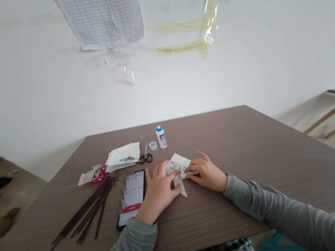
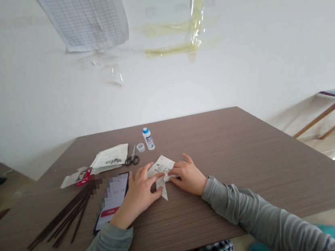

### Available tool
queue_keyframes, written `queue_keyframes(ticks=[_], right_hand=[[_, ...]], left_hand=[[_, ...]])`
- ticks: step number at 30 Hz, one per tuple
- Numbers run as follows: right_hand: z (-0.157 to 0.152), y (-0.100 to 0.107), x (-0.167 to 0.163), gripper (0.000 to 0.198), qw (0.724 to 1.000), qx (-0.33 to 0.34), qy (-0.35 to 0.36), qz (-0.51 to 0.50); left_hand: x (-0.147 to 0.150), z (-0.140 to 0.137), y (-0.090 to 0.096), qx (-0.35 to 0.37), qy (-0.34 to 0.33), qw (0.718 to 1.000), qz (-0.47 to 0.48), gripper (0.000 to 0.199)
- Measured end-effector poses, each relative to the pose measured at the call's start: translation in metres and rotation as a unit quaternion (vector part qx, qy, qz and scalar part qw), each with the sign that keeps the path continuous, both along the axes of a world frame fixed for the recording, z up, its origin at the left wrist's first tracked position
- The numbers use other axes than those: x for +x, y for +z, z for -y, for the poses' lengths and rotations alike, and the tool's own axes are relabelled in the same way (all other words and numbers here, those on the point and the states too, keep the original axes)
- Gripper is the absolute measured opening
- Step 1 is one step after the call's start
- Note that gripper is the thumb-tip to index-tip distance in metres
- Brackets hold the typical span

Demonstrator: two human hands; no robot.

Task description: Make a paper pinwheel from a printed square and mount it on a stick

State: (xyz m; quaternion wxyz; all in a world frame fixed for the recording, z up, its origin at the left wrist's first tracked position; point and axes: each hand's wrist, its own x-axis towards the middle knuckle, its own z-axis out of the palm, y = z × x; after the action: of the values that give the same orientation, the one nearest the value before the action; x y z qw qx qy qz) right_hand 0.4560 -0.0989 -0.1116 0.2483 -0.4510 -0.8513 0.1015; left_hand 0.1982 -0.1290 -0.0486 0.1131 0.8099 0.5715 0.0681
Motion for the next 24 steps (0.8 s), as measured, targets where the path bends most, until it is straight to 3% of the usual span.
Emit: queue_keyframes(ticks=[24], right_hand=[[-0.0007, -0.0019, 0.0017, 0.018, 1.000, -0.009, 0.005, -0.002]], left_hand=[[-0.0001, 0.0018, 0.0051, -0.013, 0.019, 1.000, -0.018, 0.051]])
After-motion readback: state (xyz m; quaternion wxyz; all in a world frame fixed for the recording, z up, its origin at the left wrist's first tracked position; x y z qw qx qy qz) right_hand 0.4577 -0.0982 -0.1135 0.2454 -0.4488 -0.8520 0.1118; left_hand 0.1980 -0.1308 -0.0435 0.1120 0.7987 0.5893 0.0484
